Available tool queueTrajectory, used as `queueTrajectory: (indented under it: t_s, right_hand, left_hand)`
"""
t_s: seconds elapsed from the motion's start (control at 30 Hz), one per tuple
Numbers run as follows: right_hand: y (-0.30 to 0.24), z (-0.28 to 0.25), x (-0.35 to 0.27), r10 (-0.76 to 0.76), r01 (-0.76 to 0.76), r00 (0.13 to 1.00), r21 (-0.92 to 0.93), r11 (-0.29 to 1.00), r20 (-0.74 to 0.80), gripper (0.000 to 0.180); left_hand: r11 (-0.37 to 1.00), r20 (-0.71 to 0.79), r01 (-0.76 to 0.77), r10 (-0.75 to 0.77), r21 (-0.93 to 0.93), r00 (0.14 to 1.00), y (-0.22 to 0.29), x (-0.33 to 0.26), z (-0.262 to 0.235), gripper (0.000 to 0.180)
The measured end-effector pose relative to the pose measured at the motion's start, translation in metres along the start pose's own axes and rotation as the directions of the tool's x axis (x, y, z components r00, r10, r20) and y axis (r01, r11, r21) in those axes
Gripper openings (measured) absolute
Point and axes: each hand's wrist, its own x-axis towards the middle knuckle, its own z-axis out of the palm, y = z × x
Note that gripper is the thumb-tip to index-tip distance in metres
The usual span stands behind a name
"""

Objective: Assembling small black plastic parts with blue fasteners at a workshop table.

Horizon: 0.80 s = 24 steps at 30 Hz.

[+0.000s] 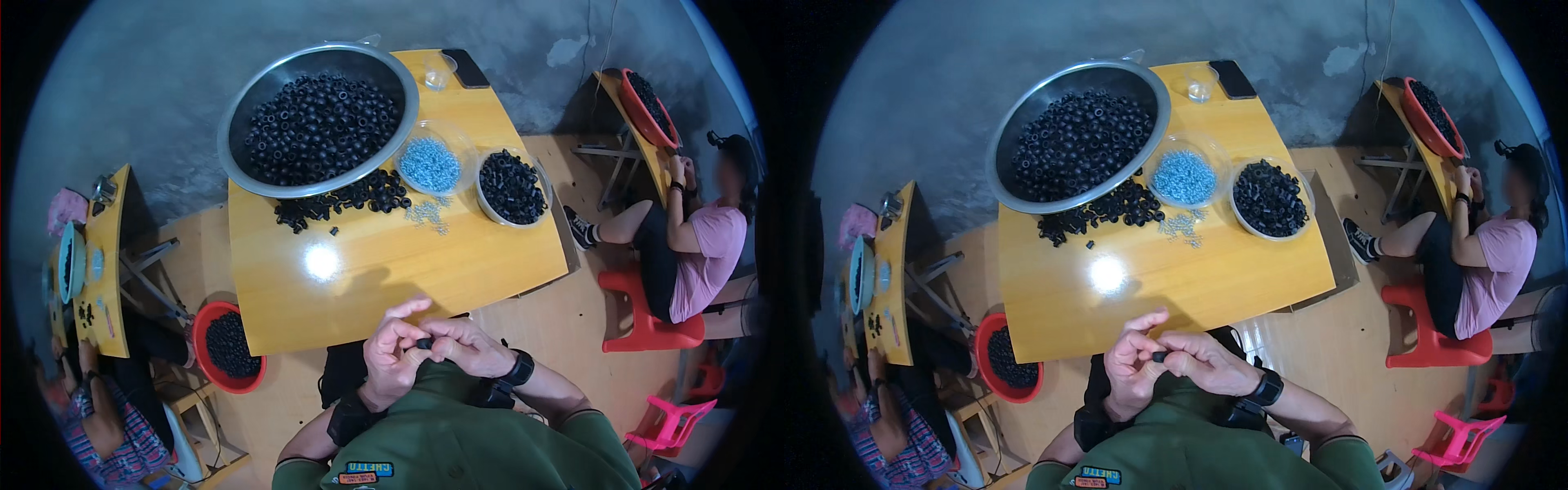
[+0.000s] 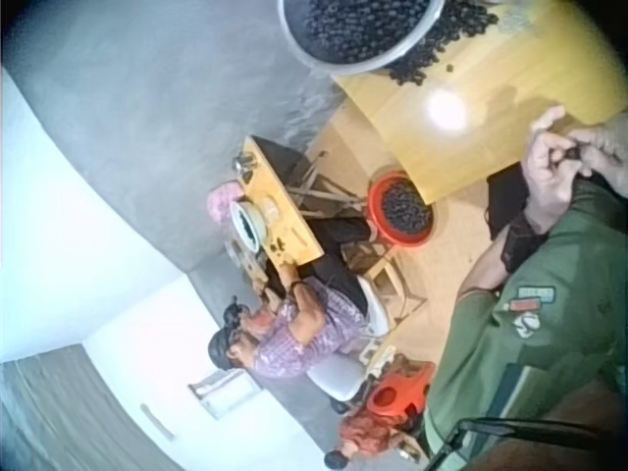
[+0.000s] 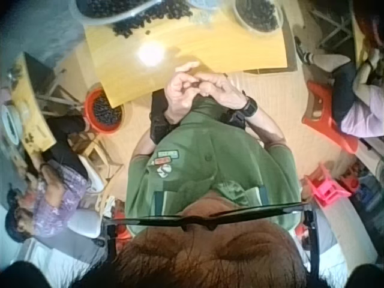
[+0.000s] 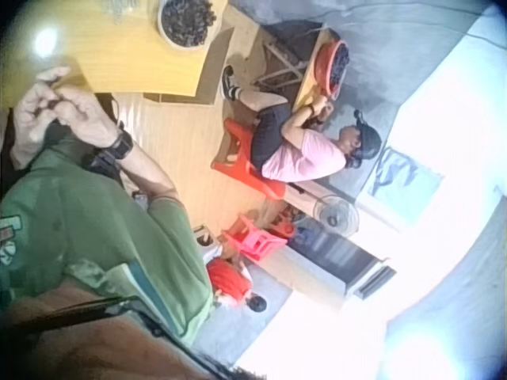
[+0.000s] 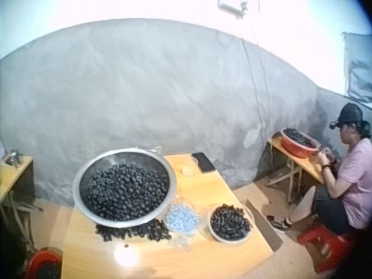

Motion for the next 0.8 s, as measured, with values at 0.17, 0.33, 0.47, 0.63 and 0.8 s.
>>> queueTrajectory:
  t_s: [0.17, 0.33, 0.47, 0.63, 0.8]
  right_hand:
    - [0.009, 0.013, 0.007, -0.135, 0.141, 0.987, 0.070, 0.988, -0.082, 0.032]
    - [0.014, 0.018, 0.021, -0.057, 0.095, 0.992, 0.366, 0.926, -0.114, 0.024]
    - [0.012, 0.029, 0.035, -0.015, 0.107, 0.974, 0.403, 0.909, -0.225, 0.022]
    - [0.025, 0.031, 0.064, -0.026, 0.082, 0.993, 0.508, 0.857, -0.117, 0.024]
    - [0.008, 0.044, 0.088, 0.055, -0.042, 0.993, 0.117, 0.992, -0.105, 0.034]
  left_hand:
    - [0.986, 0.022, -0.043, 0.048, -0.160, 0.999, -0.017, -0.001, -0.004, 0.019]
    - [0.980, 0.006, -0.145, 0.147, -0.136, 0.989, -0.024, 0.004, -0.013, 0.020]
    - [0.962, -0.045, -0.128, 0.121, -0.241, 0.992, -0.027, 0.003, -0.019, 0.019]
    - [0.953, -0.187, -0.052, -0.005, -0.299, 0.982, -0.020, 0.007, -0.038, 0.017]
    - [0.949, -0.425, -0.230, 0.121, -0.216, 0.897, 0.001, -0.002, -0.086, 0.017]
